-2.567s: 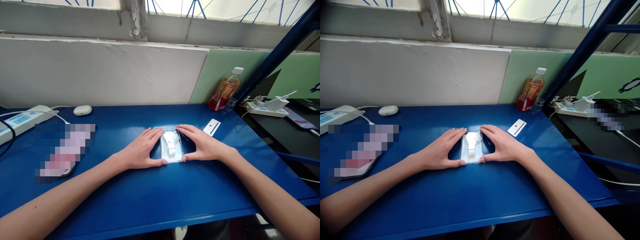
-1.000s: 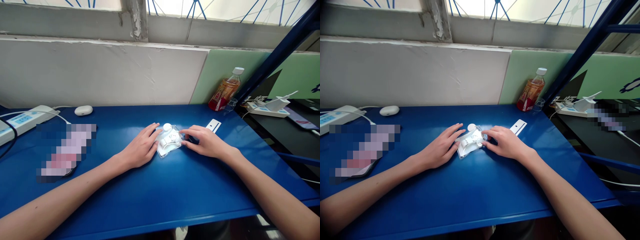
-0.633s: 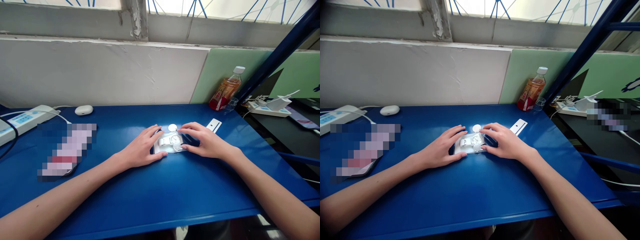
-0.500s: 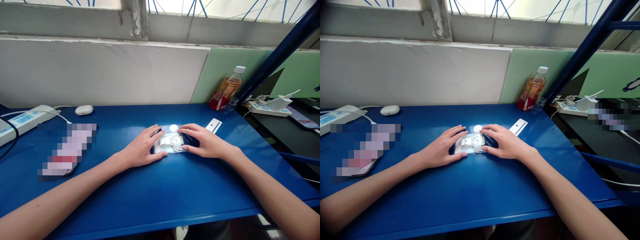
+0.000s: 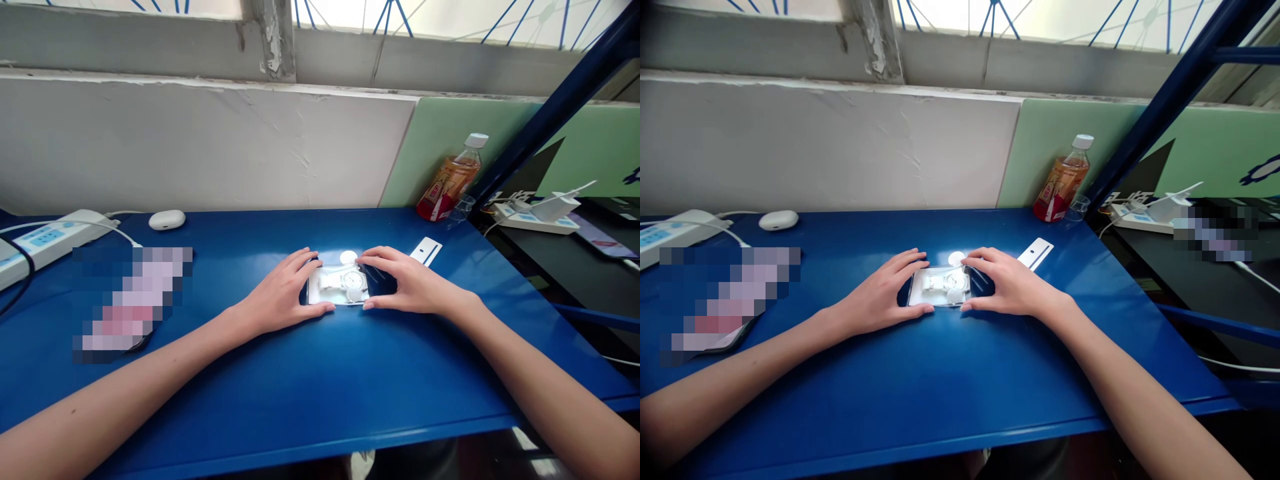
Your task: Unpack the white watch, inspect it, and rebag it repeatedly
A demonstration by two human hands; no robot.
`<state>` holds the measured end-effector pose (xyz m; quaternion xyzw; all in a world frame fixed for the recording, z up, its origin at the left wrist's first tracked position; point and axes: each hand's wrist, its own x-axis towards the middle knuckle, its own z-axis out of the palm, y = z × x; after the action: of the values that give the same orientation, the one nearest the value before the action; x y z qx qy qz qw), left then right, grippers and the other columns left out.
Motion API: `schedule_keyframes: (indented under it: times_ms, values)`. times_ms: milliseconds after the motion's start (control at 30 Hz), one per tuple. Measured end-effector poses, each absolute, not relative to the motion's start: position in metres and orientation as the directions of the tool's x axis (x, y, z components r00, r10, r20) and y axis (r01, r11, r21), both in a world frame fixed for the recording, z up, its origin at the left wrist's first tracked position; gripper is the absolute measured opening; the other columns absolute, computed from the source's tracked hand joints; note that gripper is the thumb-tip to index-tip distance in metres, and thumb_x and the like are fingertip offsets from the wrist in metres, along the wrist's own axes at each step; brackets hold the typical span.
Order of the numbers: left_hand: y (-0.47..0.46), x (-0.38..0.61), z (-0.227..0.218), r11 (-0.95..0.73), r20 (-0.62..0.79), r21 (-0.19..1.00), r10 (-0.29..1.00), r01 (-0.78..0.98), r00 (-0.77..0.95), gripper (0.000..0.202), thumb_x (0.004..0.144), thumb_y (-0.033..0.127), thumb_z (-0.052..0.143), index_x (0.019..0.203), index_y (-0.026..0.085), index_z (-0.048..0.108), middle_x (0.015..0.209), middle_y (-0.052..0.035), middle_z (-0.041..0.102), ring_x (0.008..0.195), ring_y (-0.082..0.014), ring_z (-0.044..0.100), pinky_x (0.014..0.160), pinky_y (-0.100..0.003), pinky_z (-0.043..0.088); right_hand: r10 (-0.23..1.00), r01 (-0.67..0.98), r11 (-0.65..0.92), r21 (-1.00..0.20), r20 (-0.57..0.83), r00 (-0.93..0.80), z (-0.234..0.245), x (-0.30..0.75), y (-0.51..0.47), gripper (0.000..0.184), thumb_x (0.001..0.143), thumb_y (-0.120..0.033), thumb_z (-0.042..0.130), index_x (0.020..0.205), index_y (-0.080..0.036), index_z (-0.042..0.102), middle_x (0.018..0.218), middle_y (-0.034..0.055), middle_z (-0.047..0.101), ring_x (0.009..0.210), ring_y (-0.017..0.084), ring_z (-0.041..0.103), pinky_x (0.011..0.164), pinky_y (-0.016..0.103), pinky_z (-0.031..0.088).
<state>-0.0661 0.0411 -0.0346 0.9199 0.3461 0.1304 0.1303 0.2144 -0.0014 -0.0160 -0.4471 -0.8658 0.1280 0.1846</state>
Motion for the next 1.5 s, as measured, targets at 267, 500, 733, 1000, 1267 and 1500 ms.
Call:
schedule_keyframes:
  times_ms: [267,500,733,1000,1267,1500]
  values:
    - [0.041,-0.065,-0.034,-0.705,0.183,0.312,0.702,0.637,0.688,0.083,0.079,0.075,0.060,0.134,0.013,0.054,0.145,-0.0189,0.051,0.140,-0.0386,0.040,0.113,-0.056,0.038,0.836,0.726,0.545,-0.420,0.200,-0.512,-0.016,0.216,-0.001,0.070,0.075,-0.061,0.074,0.131,-0.021,0.059,0.129,0.0144,0.062,0.119,0.033,0.060,0.100,0.048,0.052]
    - [0.041,-0.067,-0.034,-0.719,0.136,0.304,0.683,0.626,0.718,0.084,0.085,0.071,0.055,0.142,0.011,0.048,0.153,-0.0183,0.043,0.146,-0.0356,0.033,0.117,-0.052,0.034,0.835,0.740,0.547,-0.391,0.194,-0.515,-0.017,0.218,0.000,0.069,0.080,-0.059,0.071,0.134,-0.017,0.058,0.133,0.0171,0.060,0.123,0.034,0.058,0.102,0.049,0.051]
    - [0.041,-0.068,-0.036,-0.750,0.147,0.278,0.650,0.600,0.745,0.077,0.094,0.063,0.047,0.148,0.009,0.040,0.158,-0.0179,0.035,0.150,-0.0322,0.024,0.121,-0.050,0.026,0.821,0.765,0.566,-0.307,0.127,-0.557,-0.021,0.216,-0.002,0.078,0.092,-0.058,0.054,0.149,-0.008,0.040,0.152,0.0224,0.046,0.143,0.036,0.040,0.114,0.055,0.039]
    - [0.041,-0.066,-0.037,-0.725,0.155,0.258,0.684,0.639,0.713,0.084,0.090,0.071,0.047,0.146,0.008,0.044,0.156,-0.0191,0.038,0.149,-0.0347,0.024,0.122,-0.054,0.020,0.842,0.798,0.531,-0.285,0.075,-0.534,-0.022,0.218,-0.002,0.083,0.090,-0.063,0.054,0.152,-0.010,0.038,0.157,0.0213,0.036,0.147,0.037,0.031,0.117,0.057,0.033]
    - [0.040,-0.067,-0.035,-0.694,0.152,0.247,0.717,0.676,0.681,0.089,0.082,0.078,0.052,0.142,0.013,0.049,0.153,-0.0181,0.043,0.145,-0.0381,0.034,0.118,-0.057,0.028,0.848,0.799,0.528,-0.288,0.119,-0.517,-0.025,0.224,0.000,0.078,0.089,-0.060,0.058,0.151,-0.015,0.041,0.158,0.0201,0.037,0.146,0.038,0.034,0.115,0.058,0.036]
    - [0.039,-0.067,-0.034,-0.728,0.183,0.231,0.685,0.646,0.706,0.086,0.082,0.074,0.055,0.141,0.011,0.051,0.152,-0.0202,0.043,0.144,-0.0389,0.035,0.118,-0.057,0.027,0.856,0.809,0.510,-0.292,0.080,-0.511,-0.022,0.226,-0.001,0.081,0.088,-0.062,0.058,0.151,-0.013,0.041,0.158,0.0208,0.036,0.146,0.037,0.034,0.116,0.055,0.036]
